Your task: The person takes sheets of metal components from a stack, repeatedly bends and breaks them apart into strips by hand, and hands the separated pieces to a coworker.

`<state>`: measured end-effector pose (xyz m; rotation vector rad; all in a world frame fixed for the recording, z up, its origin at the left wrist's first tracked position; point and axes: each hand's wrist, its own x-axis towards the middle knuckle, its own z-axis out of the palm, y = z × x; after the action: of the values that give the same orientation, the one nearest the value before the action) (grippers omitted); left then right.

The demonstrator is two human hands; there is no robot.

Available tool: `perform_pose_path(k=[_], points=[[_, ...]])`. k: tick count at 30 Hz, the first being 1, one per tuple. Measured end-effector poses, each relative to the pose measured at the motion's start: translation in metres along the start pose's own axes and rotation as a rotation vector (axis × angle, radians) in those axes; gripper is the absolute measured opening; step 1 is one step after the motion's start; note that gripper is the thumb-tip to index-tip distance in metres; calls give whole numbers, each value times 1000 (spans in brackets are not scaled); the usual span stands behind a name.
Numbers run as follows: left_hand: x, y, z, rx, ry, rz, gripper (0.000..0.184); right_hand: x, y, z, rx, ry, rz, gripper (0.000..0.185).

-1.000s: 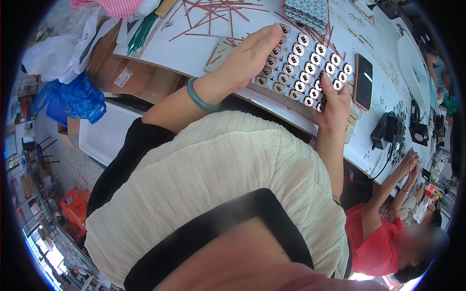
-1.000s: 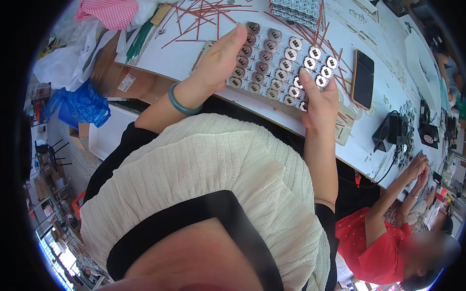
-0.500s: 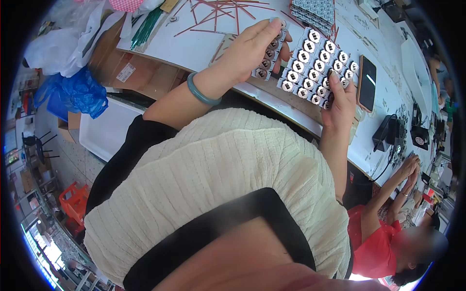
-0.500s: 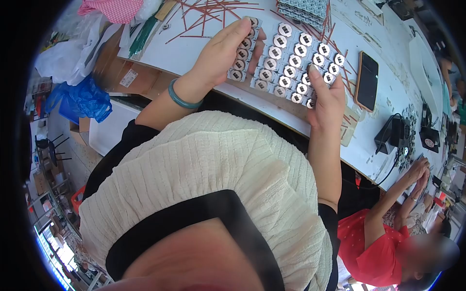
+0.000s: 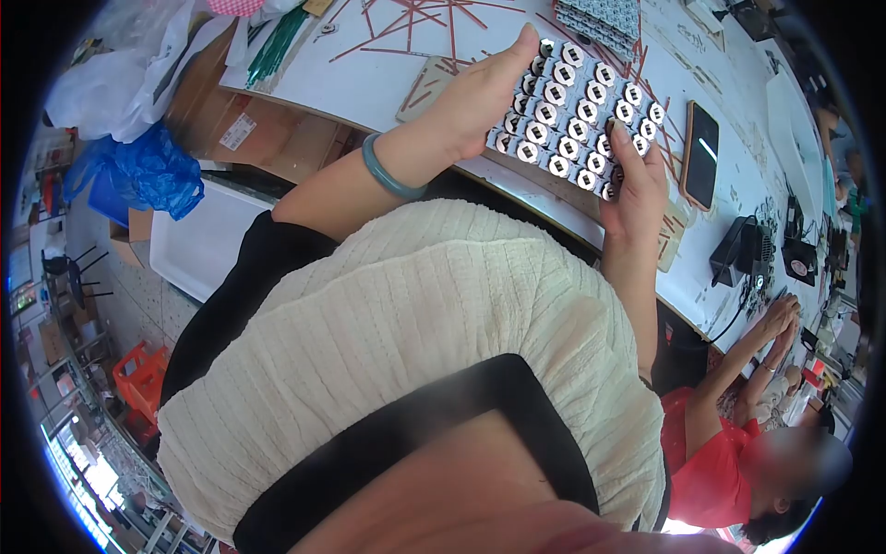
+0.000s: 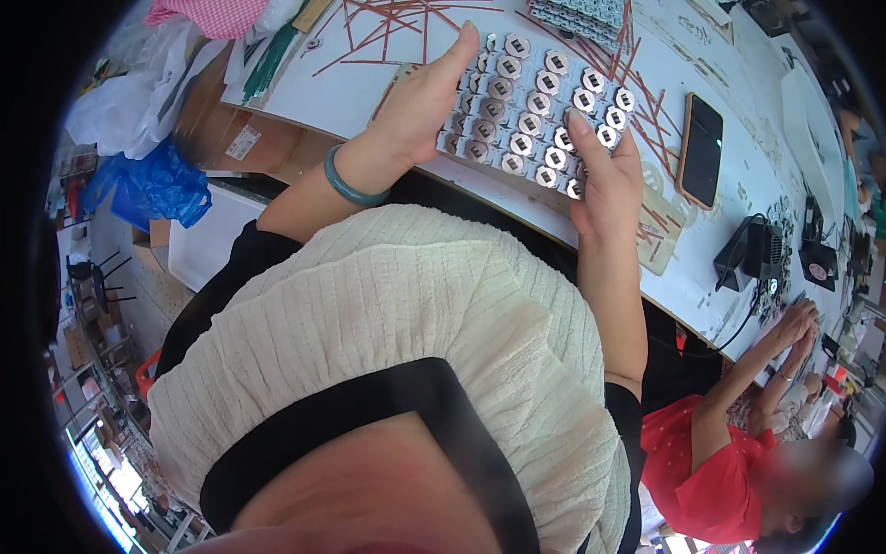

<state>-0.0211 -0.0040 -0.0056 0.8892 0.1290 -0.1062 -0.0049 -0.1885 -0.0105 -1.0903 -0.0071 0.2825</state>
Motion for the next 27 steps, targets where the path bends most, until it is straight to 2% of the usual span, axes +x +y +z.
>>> perform_pose_path(k=[1,4,6,9,12,13,16,17,20,21,23,24,25,27], points=[[-1,0,1,-56,-67,-14,49,0,1,2,5,8,7,38],[-8,3,8,224,-133,86,39,-5,2,7,-75,-17,-3,39],[-2,13,-1,367,-312,-2,34,-2,-7,-8,-70,-133,20,42],[3,35,-1,674,-571,-135,33,17,-50,-10,-327,-295,-256,47],[16,42,15,1012,-770,-95,37,17,-60,7,-701,-537,-303,45],[13,56,30,1098,-779,-130,40,19,-57,6,-814,-550,-267,41],[23,54,31,961,-626,-222,39,19,-57,3,-720,-404,-232,36],[24,54,26,721,-703,-199,41,15,-55,2,-655,-346,-269,38],[24,35,13,275,-462,-299,47,9,-38,2,-437,-224,-355,38],[27,31,7,346,-385,-382,59,8,-35,0,-430,-184,-345,38],[29,14,-5,95,-422,-392,66,9,-25,-8,-369,-119,-314,38],[29,10,-6,-33,-435,-394,70,11,-23,-11,-339,-90,-298,38],[27,8,-6,-88,-393,-350,77,13,-22,-9,-211,-36,-266,30],[24,6,-7,-189,-325,-170,72,22,-25,-18,-5,85,-225,22]])
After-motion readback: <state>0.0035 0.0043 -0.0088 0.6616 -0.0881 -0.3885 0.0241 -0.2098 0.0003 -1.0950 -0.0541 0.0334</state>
